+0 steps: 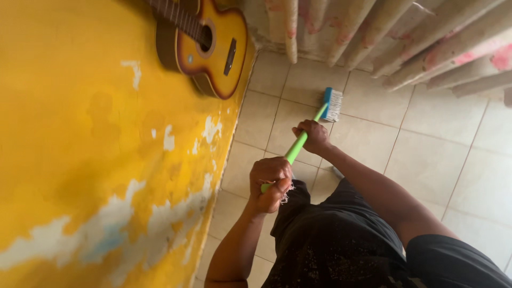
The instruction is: The person mops the tiled floor of a room by hand using a mop, moving it back and forth across different sections of the tiles.
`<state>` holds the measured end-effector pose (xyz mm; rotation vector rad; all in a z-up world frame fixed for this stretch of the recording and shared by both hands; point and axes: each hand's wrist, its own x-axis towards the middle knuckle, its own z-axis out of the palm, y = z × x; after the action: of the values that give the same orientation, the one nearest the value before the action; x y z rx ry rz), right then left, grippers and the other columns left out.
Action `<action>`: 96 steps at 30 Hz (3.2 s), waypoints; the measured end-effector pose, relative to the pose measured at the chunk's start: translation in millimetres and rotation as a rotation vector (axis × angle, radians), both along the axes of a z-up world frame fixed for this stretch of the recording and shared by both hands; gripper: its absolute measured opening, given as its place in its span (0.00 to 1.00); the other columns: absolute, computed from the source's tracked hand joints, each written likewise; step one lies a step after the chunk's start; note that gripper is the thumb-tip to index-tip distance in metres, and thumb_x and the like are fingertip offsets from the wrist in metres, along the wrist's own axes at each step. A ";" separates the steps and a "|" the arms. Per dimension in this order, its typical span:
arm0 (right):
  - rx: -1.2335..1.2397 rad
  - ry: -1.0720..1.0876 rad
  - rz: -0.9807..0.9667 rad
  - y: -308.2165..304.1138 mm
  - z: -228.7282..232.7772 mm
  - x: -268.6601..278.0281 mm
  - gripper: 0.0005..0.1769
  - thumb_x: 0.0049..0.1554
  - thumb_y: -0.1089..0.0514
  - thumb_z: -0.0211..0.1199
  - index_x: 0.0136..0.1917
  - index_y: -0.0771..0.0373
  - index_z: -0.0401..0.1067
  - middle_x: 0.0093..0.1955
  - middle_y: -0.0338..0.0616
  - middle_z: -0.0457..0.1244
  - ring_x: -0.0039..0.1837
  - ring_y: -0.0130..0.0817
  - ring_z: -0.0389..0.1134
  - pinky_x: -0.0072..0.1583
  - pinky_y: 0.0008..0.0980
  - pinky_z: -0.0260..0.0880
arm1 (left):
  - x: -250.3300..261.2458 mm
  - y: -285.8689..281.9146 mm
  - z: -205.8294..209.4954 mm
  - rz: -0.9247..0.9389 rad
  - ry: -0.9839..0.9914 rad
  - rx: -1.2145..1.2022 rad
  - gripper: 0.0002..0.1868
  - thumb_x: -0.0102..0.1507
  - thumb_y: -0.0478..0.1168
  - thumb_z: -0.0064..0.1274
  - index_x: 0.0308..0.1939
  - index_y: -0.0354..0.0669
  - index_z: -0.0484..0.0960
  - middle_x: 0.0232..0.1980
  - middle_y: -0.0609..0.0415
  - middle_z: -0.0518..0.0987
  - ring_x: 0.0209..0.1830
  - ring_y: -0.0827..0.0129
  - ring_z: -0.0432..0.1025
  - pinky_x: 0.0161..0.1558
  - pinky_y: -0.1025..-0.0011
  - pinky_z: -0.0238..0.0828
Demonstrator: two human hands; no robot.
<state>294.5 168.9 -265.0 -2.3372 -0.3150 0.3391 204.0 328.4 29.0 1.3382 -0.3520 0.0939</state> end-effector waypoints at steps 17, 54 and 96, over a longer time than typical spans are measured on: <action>-0.026 -0.034 -0.019 16.0 -1.2 9.2 0.17 0.60 0.44 0.63 0.38 0.57 0.72 0.42 0.41 0.67 0.49 0.45 0.70 0.49 0.48 0.71 | 18.8 10.5 0.7 -0.146 -0.060 0.095 0.11 0.56 0.27 0.47 0.22 0.39 0.64 0.23 0.54 0.70 0.22 0.66 0.66 0.29 0.69 0.63; 0.125 -0.044 0.094 229.2 -160.3 133.4 0.09 0.60 0.50 0.63 0.45 0.57 0.76 0.54 0.41 0.71 0.73 0.51 0.63 0.62 0.44 0.71 | 110.0 164.4 -148.1 0.129 0.012 0.340 0.11 0.57 0.26 0.50 0.22 0.38 0.66 0.25 0.51 0.68 0.25 0.63 0.64 0.32 0.66 0.62; -0.183 0.108 0.076 97.9 -150.6 71.2 0.08 0.58 0.46 0.64 0.47 0.48 0.79 0.69 0.43 0.62 0.80 0.46 0.49 0.80 0.50 0.39 | 50.3 71.0 -224.1 0.474 0.456 0.063 0.18 0.73 0.41 0.43 0.38 0.29 0.81 0.28 0.56 0.71 0.25 0.77 0.64 0.29 0.72 0.72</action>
<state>365.7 266.8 -415.6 -2.4781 -0.3331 0.5490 254.3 399.3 -195.1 1.4388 0.3538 0.1684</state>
